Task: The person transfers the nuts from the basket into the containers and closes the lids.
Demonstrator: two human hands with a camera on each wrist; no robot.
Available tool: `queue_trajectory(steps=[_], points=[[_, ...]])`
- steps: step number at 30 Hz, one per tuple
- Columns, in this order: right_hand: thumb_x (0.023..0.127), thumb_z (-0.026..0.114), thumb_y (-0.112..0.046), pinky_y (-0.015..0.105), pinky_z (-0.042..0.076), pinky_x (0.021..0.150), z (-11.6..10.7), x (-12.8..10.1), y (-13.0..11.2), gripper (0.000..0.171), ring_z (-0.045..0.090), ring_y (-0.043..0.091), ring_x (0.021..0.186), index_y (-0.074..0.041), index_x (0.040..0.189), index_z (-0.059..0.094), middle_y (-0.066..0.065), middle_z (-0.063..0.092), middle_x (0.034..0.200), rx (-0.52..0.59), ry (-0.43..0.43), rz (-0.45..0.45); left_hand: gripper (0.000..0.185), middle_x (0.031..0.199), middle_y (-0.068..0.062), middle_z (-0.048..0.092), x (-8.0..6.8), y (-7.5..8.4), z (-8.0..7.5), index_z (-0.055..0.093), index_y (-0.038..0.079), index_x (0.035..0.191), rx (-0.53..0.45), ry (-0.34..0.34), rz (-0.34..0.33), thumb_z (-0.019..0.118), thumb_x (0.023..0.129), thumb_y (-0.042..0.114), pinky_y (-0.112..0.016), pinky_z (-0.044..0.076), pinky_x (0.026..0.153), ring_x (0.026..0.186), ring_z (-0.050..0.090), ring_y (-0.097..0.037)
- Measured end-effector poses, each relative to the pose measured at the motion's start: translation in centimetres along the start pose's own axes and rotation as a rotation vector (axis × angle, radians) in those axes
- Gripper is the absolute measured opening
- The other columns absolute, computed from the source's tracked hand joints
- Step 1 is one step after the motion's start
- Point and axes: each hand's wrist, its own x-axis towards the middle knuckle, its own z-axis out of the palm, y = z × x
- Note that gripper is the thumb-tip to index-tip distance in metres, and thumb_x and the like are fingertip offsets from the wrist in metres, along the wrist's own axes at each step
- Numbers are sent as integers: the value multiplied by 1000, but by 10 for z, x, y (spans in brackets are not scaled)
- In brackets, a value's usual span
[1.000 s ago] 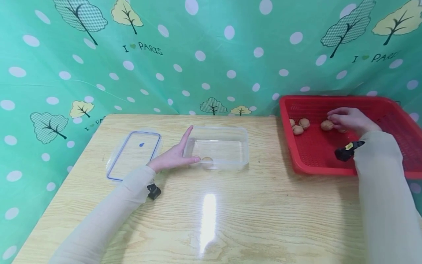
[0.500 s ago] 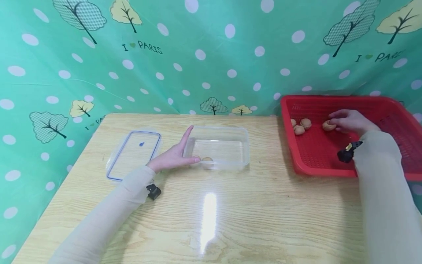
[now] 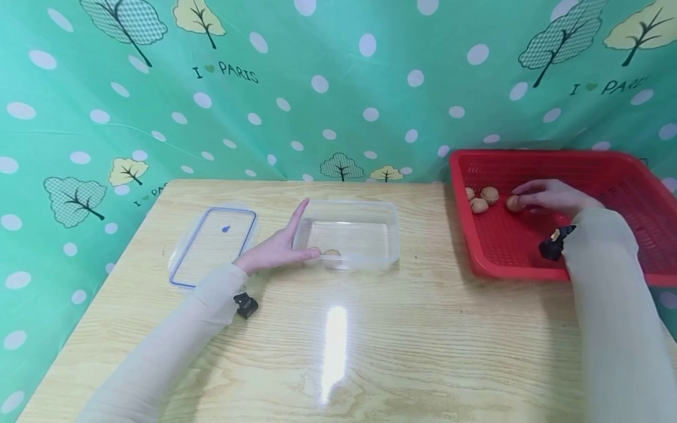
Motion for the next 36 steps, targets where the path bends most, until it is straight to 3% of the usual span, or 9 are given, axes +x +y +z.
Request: queue_trajectory(steps=[5, 8, 14, 18, 28, 36], points=[[88, 71, -36, 45, 55, 77, 2, 2, -3, 75, 42, 45, 112, 6, 139, 37, 30, 40, 131, 6, -46, 38, 117, 158, -20, 7, 0, 0, -1, -21, 43, 148, -1, 1, -2, 75, 82, 45, -47, 21, 113, 140, 23, -37], [87, 71, -38, 46, 55, 77, 2, 2, -5, 77, 38, 47, 115, 2, 141, 35, 28, 36, 133, 3, -70, 46, 117, 158, -21, 8, 0, 1, -2, -21, 43, 148, 2, 5, -5, 75, 81, 46, -48, 22, 112, 139, 25, -38], [84, 75, -24, 44, 54, 74, 0, 1, -6, 69, 44, 44, 111, 5, 136, 41, 27, 45, 127, -77, -55, -43, 117, 157, -23, 8, -1, 2, -3, -20, 42, 149, -6, 9, 1, 75, 81, 45, -50, 22, 112, 139, 25, -40], [83, 77, -26, 45, 55, 75, 1, 1, -7, 71, 45, 43, 110, 5, 136, 41, 26, 45, 128, -72, -50, -42, 117, 158, -21, 5, -2, 2, -3, -20, 41, 149, -23, 8, 11, 76, 82, 44, -51, 21, 112, 139, 23, -40], [84, 75, -17, 33, 53, 71, -4, 1, -9, 59, 56, 24, 96, 5, 132, 48, 18, 57, 116, -57, 21, -101, 117, 159, -19, 4, -2, 1, -1, -21, 42, 149, -26, -2, 21, 75, 82, 44, -50, 22, 112, 139, 25, -40], [85, 75, -16, 35, 56, 72, -4, -3, -17, 59, 55, 10, 90, 1, 134, 46, -3, 56, 108, -1, 54, -107, 117, 158, -21, 7, -3, 0, -1, -20, 41, 149, -20, 0, 15, 75, 82, 45, -51, 23, 112, 138, 26, -40]])
